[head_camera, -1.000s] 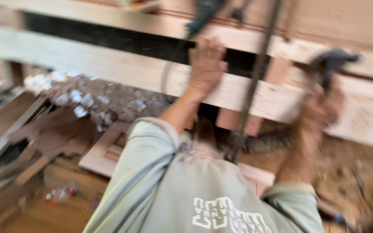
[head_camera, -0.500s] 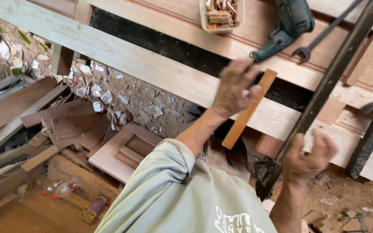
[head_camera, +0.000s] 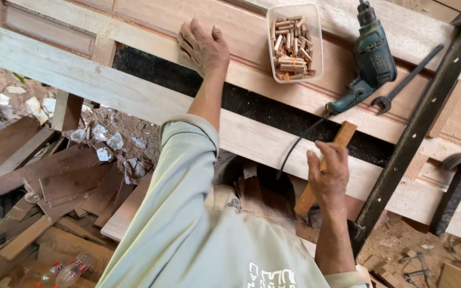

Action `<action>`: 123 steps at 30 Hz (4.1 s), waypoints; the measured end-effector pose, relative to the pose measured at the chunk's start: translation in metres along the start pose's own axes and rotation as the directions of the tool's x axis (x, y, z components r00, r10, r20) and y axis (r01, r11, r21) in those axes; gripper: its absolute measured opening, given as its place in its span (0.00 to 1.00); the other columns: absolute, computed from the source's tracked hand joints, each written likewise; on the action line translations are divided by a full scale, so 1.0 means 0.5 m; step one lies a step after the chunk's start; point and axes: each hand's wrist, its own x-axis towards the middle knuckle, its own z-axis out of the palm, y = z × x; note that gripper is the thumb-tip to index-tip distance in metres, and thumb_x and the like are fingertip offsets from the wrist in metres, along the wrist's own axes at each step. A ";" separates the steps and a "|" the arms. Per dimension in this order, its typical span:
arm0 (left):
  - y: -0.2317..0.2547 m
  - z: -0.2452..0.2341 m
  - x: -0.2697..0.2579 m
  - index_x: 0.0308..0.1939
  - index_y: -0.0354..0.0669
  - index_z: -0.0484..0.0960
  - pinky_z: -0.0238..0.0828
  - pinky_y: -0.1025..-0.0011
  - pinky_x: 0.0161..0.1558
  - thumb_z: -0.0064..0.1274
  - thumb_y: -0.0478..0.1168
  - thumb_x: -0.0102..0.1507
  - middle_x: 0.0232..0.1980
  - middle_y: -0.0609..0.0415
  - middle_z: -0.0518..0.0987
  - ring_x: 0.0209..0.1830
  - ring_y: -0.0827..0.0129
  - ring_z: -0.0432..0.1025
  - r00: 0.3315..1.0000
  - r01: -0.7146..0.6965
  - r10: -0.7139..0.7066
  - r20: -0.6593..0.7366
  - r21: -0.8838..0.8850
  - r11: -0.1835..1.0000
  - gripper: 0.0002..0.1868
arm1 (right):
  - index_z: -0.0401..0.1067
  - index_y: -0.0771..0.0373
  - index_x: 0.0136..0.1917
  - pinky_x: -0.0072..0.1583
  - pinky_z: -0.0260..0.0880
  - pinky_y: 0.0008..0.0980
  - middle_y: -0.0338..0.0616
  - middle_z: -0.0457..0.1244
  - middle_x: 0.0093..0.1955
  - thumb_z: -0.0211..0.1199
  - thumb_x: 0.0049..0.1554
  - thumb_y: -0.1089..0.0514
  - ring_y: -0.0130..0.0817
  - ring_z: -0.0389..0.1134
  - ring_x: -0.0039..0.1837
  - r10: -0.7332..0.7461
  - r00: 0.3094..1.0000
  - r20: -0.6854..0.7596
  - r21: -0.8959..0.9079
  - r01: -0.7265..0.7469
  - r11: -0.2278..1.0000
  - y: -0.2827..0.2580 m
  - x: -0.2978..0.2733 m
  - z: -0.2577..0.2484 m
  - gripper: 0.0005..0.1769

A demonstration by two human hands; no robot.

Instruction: Drilling holes and hammering wooden pegs into a wooden frame for assembly

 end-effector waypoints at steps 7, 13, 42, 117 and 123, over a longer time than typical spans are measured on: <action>0.047 -0.072 0.006 0.70 0.52 0.67 0.49 0.45 0.77 0.48 0.65 0.64 0.74 0.52 0.64 0.78 0.47 0.55 0.990 -0.016 -0.013 0.141 0.199 0.980 0.36 | 0.74 0.67 0.59 0.58 0.69 0.46 0.56 0.59 0.58 0.62 0.69 0.57 0.48 0.61 0.61 0.008 0.998 -0.061 -0.108 -0.015 0.994 -0.035 0.243 -0.008 0.11; 0.060 -0.107 0.012 0.74 0.51 0.64 0.48 0.45 0.77 0.40 0.67 0.68 0.77 0.52 0.60 0.79 0.46 0.53 0.971 -0.028 -0.032 0.239 0.240 0.970 0.37 | 0.80 0.63 0.50 0.43 0.63 0.35 0.47 0.60 0.47 0.66 0.69 0.56 0.35 0.61 0.44 0.067 0.997 -0.028 -0.262 -0.072 0.962 -0.075 0.445 0.052 0.09; 0.071 -0.125 0.021 0.76 0.50 0.62 0.49 0.44 0.77 0.46 0.66 0.66 0.78 0.49 0.60 0.80 0.45 0.54 0.952 -0.058 -0.037 0.304 0.298 0.953 0.40 | 0.79 0.58 0.57 0.52 0.74 0.52 0.51 0.72 0.50 0.65 0.67 0.50 0.44 0.73 0.50 0.280 0.960 0.026 -0.354 -0.253 0.900 -0.075 0.537 0.171 0.12; 0.065 -0.123 0.023 0.74 0.48 0.63 0.49 0.44 0.75 0.49 0.64 0.66 0.76 0.49 0.60 0.77 0.44 0.54 0.962 -0.081 0.009 0.273 0.255 0.963 0.39 | 0.71 0.56 0.59 0.38 0.57 0.14 0.36 0.63 0.44 0.63 0.63 0.57 0.18 0.59 0.37 0.553 0.665 0.502 0.864 -0.350 -0.362 -0.021 0.382 0.094 0.11; 0.061 -0.113 0.020 0.74 0.50 0.63 0.50 0.43 0.74 0.47 0.66 0.67 0.77 0.50 0.60 0.78 0.45 0.54 0.960 -0.077 -0.004 0.280 0.276 0.958 0.38 | 0.70 0.52 0.54 0.37 0.57 0.16 0.34 0.64 0.42 0.62 0.64 0.51 0.18 0.60 0.36 0.550 0.669 0.500 0.866 -0.370 -0.337 -0.018 0.359 0.085 0.07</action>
